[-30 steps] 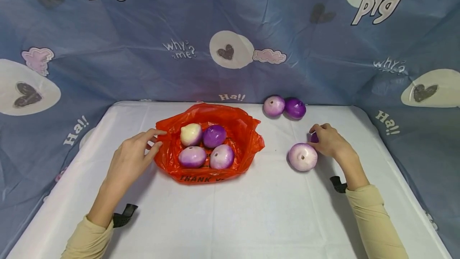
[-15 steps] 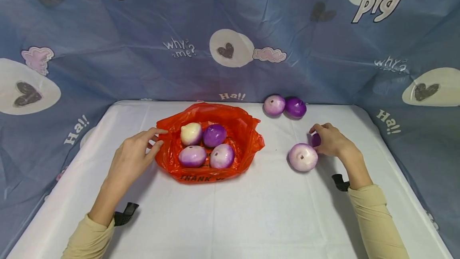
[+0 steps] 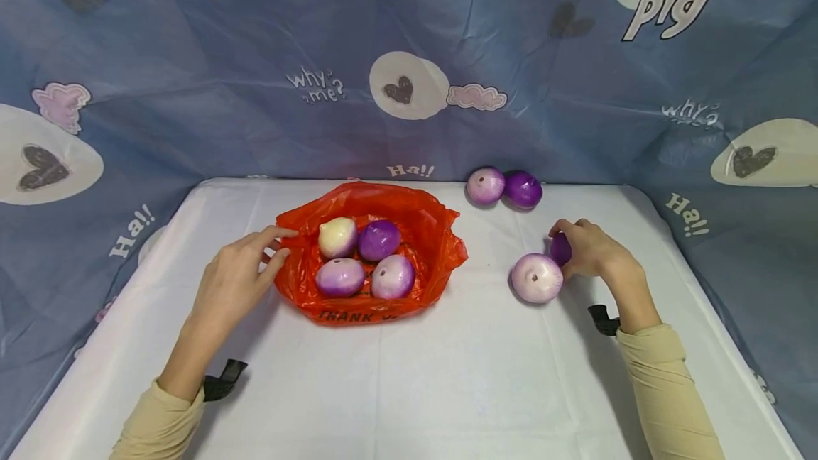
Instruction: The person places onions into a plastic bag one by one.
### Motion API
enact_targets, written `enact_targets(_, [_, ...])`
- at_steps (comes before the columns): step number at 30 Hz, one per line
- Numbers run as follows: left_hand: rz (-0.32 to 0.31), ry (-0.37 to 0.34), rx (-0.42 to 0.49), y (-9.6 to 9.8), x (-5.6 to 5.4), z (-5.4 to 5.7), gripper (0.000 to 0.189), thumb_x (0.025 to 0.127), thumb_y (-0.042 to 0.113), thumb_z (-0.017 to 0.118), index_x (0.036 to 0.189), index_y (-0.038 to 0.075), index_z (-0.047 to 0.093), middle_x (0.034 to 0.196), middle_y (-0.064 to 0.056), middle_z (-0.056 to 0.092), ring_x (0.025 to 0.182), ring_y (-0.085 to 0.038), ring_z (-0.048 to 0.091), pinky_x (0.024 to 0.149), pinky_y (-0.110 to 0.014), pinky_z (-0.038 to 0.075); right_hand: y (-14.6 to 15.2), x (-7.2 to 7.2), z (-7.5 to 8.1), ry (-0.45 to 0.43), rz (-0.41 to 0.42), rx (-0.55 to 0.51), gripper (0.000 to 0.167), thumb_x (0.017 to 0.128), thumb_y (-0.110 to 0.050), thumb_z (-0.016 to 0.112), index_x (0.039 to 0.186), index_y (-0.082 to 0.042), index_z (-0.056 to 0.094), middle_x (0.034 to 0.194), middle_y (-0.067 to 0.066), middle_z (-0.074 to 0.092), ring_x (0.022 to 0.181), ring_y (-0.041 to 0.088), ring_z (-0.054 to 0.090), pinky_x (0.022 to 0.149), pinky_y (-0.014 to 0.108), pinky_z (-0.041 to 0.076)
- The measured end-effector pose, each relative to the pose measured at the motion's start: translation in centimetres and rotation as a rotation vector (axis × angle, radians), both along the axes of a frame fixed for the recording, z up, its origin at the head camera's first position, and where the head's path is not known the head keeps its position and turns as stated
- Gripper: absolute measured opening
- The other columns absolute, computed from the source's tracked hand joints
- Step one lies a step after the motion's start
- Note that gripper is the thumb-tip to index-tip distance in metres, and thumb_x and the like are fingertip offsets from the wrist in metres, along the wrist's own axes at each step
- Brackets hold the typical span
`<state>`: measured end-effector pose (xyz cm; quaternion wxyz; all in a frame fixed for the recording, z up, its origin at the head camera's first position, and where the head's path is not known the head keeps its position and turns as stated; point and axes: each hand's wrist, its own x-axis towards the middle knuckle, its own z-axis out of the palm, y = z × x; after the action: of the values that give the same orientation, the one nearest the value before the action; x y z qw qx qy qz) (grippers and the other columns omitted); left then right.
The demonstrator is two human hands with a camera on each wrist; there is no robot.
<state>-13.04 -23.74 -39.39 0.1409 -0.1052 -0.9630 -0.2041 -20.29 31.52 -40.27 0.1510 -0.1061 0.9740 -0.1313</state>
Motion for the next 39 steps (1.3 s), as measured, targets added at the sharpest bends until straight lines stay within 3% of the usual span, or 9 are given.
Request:
enact_targets(7, [0.009,-0.015,0.002,-0.2,0.2,0.0,0.029,0.101,0.012,0.072,0.13,0.017,0.072,0.104,-0.015,0.079,0.085,-0.033,0.074,0.06,-0.044,0.059,-0.3,-0.4,0.3,0.059,-0.054,0.011,0.084,0.08,-0.028,0.091,0.146,-0.001,0.046,0.137,0.038,0.054,0.118,0.057,0.063,0.094,0.069,0.053])
enact_targets(12, [0.011,-0.022,-0.001,-0.3,0.2,0.0,0.03,0.101,0.012,0.072,0.13,0.017,0.072,0.105,-0.015,0.079,0.086,-0.034,0.074,0.061,-0.044,0.059,-0.3,-0.6,0.6,0.12,-0.088,0.001,0.078,0.085,-0.036,0.088,0.144,-0.001,0.049,0.137,0.038,0.055,0.114,0.062,0.062,0.095,0.072,0.048])
enact_targets(19, [0.009,-0.019,-0.001,-0.3,0.1,0.1,0.03,0.101,0.012,0.072,0.131,0.018,0.072,0.106,-0.015,0.079,0.087,-0.035,0.075,0.062,-0.046,0.06,-0.9,-0.7,1.1,0.198,-0.113,-0.083,0.087,0.089,-0.053,0.083,0.151,-0.002,0.047,0.139,0.038,0.051,0.12,0.06,0.054,0.101,0.073,0.04])
enact_targets(24, [0.011,-0.023,-0.001,-0.2,0.1,0.2,0.03,0.101,0.012,0.072,0.131,0.017,0.072,0.106,-0.016,0.079,0.087,-0.034,0.075,0.061,-0.046,0.06,-1.8,-0.4,1.7,0.242,-0.093,-0.161,0.085,0.09,-0.048,0.085,0.153,-0.004,0.047,0.148,0.04,0.041,0.129,0.062,0.048,0.106,0.075,0.035])
enact_targets(28, [0.015,-0.027,-0.002,-0.3,0.2,0.2,0.03,0.101,0.012,0.072,0.131,0.017,0.072,0.106,-0.016,0.079,0.086,-0.034,0.074,0.061,-0.045,0.06,-2.7,0.0,2.3,0.313,-0.065,-0.193,0.083,0.09,-0.043,0.086,0.153,-0.005,0.048,0.149,0.037,0.045,0.135,0.057,0.047,0.107,0.074,0.032])
enact_targets(39, [0.015,-0.025,-0.002,-0.3,0.3,0.2,0.03,0.102,0.013,0.071,0.131,0.017,0.071,0.107,-0.016,0.079,0.088,-0.035,0.075,0.06,-0.046,0.06,-5.7,0.9,4.3,0.439,-0.003,-0.148,0.081,0.089,-0.044,0.087,0.152,-0.007,0.051,0.144,0.024,0.06,0.131,0.047,0.053,0.099,0.065,0.035])
